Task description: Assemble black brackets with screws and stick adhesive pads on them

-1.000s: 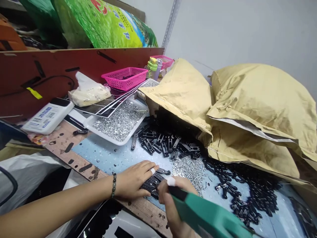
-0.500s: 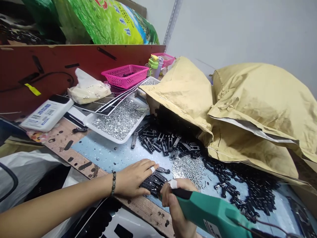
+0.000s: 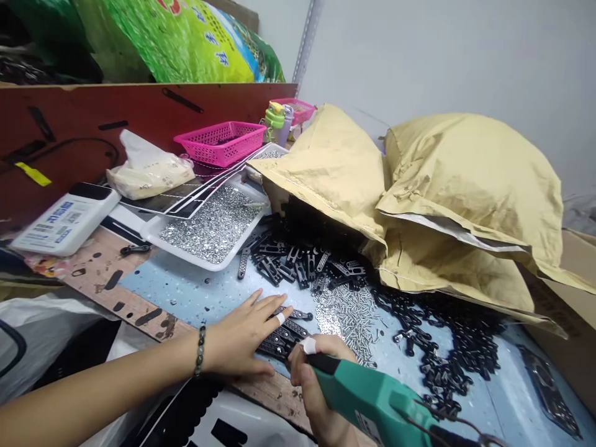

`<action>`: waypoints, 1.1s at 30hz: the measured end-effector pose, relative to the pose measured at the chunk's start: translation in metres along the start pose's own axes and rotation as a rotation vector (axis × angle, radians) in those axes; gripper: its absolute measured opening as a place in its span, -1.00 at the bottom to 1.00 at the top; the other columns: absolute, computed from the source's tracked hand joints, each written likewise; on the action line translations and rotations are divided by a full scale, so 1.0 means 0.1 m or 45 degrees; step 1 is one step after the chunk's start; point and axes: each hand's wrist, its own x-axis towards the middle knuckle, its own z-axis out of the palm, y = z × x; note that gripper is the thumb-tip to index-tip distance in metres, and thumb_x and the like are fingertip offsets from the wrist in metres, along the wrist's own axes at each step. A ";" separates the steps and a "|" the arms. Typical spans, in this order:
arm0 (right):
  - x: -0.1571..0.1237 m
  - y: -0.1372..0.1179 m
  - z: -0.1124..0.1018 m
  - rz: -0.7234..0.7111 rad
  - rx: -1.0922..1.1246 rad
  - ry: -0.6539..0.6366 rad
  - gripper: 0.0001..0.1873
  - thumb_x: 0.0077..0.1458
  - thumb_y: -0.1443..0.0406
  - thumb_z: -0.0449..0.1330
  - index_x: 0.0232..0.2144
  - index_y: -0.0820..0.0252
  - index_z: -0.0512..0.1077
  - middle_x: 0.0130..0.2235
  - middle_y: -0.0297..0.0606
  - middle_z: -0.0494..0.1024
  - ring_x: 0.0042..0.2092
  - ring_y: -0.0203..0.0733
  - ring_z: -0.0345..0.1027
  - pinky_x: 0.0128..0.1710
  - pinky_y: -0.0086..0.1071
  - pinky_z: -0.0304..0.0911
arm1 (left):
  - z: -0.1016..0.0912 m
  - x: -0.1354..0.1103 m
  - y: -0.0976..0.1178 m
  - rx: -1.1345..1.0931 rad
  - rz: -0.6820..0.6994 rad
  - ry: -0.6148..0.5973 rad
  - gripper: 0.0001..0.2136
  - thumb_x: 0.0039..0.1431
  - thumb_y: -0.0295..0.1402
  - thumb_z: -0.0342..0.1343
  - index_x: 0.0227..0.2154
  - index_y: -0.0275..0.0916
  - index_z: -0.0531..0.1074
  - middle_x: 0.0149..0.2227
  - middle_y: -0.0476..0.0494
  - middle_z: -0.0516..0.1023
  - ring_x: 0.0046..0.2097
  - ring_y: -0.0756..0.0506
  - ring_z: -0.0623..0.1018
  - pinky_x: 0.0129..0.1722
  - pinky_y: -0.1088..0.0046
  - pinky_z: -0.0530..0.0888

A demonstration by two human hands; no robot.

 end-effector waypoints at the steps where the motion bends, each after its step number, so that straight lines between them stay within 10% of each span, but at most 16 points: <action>1: -0.01 0.01 0.00 -0.001 -0.009 0.006 -0.93 0.18 0.29 0.09 -0.25 0.11 0.32 -0.61 -0.51 0.30 -0.59 -0.36 0.18 -0.48 -0.38 0.22 | -0.03 0.00 0.04 -0.006 0.019 0.019 -0.24 0.03 0.00 0.17 0.21 -0.23 0.04 0.26 -0.37 0.09 0.24 -0.36 0.11 0.20 -0.04 -0.04; 7: -0.03 -0.01 0.01 -0.028 -0.037 0.041 -0.93 0.17 0.27 0.10 -0.27 0.11 0.31 -0.63 -0.52 0.26 -0.60 -0.35 0.16 -0.49 -0.37 0.21 | 0.07 0.01 0.19 -0.076 -0.012 0.111 -0.97 0.15 -0.45 0.10 -0.40 -0.22 0.38 -0.31 -0.07 0.44 -0.21 -0.13 0.39 -0.18 0.32 0.33; 28: -0.06 -0.14 -0.01 -0.066 -0.044 0.114 -0.92 0.16 0.27 0.11 -0.26 0.13 0.34 -0.59 -0.51 0.29 -0.60 -0.38 0.19 -0.47 -0.35 0.23 | 0.21 0.00 0.21 -0.070 -0.029 0.225 -0.91 0.12 -0.42 0.21 -0.42 -0.24 0.39 -0.37 -0.01 0.46 -0.24 -0.09 0.41 -0.20 0.32 0.30; 33: -0.03 -0.12 0.00 -0.058 -0.029 0.101 -0.90 0.18 0.26 0.11 -0.22 0.11 0.34 -0.62 -0.52 0.27 -0.60 -0.36 0.16 -0.48 -0.37 0.20 | 0.08 -0.07 0.10 -0.078 -0.070 0.159 -0.15 -0.04 -0.15 0.31 0.24 -0.26 0.00 0.26 -0.36 0.09 0.25 -0.35 0.10 0.16 0.04 0.16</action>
